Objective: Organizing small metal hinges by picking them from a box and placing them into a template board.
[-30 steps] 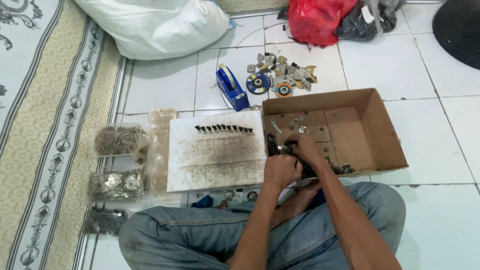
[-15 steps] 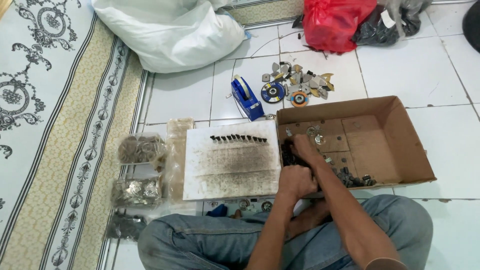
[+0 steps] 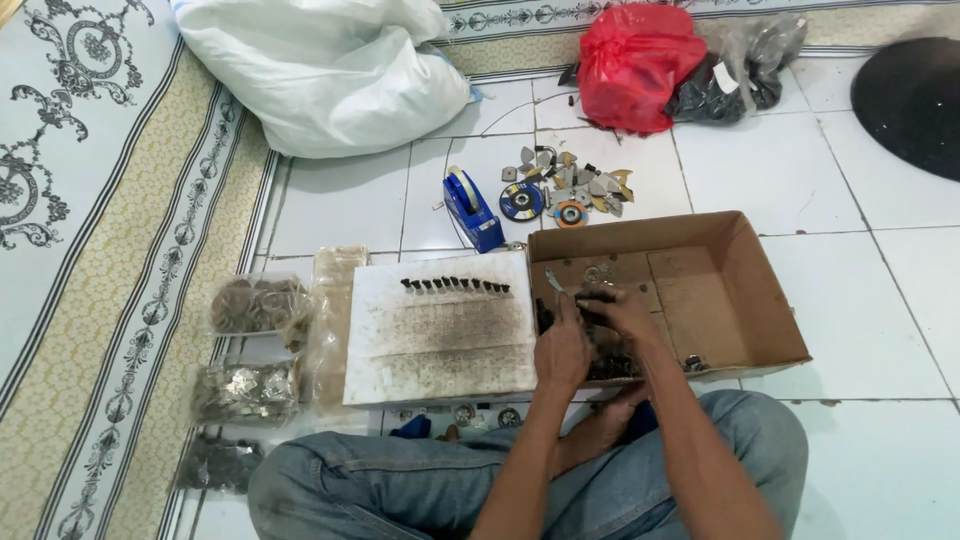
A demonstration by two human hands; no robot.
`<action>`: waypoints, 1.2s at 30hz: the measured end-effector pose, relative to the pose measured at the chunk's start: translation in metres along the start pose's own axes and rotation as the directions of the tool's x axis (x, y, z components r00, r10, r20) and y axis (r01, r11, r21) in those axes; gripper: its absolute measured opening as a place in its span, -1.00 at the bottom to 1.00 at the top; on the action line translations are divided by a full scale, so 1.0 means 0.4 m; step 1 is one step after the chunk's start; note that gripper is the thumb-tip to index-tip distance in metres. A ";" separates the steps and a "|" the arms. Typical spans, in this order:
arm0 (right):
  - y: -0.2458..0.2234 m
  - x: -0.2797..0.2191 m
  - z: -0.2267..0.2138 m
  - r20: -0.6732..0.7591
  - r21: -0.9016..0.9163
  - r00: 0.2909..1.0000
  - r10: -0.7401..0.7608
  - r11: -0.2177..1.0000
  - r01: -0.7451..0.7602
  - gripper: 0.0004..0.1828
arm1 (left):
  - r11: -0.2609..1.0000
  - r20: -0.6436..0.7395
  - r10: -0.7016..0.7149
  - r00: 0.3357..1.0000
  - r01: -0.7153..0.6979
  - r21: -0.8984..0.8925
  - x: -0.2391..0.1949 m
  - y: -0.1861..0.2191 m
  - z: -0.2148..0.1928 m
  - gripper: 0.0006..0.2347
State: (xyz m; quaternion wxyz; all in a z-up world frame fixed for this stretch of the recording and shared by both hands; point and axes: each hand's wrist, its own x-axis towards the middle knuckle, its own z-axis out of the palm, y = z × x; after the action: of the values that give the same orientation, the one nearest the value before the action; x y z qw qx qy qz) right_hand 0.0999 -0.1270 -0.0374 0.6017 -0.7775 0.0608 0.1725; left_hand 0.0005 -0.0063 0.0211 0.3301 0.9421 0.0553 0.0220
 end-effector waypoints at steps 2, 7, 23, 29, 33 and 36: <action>0.011 -0.021 -0.012 0.003 0.055 1.000 -0.003 0.998 0.003 -0.47 | 0.988 -0.026 -0.011 1.000 0.007 -0.152 0.004 0.002 -0.015 -0.52; -0.046 -0.114 -0.036 -0.001 -0.035 0.997 -0.079 0.996 0.079 -0.62 | 0.835 -0.047 -0.155 0.987 0.105 -0.540 0.028 -0.035 0.007 -0.65; -0.122 -0.252 -0.028 -0.273 0.074 0.908 -0.318 0.934 0.349 -0.66 | 0.412 -0.166 -0.275 0.947 -0.041 -0.910 -0.021 -0.037 -0.042 -0.74; -0.116 -0.248 0.021 -0.237 0.157 0.908 -0.344 0.909 0.386 -0.74 | 0.168 -0.040 -0.347 0.937 0.020 -0.986 -0.053 -0.046 -0.100 -0.76; -0.150 -0.279 0.032 -0.239 0.198 0.909 -0.343 0.899 0.391 -0.75 | 0.061 -0.006 -0.420 0.908 0.021 -0.998 -0.048 -0.092 -0.062 -0.83; -0.140 -0.274 0.044 -0.228 0.188 0.912 -0.340 0.904 0.384 -0.70 | -0.047 0.014 -0.432 0.902 -0.007 -0.999 -0.061 -0.065 -0.089 -0.83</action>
State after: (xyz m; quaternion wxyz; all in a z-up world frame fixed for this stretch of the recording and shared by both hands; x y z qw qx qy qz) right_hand 0.0110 -0.1074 0.0474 0.7001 -0.7136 -0.0086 -0.0258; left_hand -0.0287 0.0329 0.0325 0.8821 0.3883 0.2219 0.1480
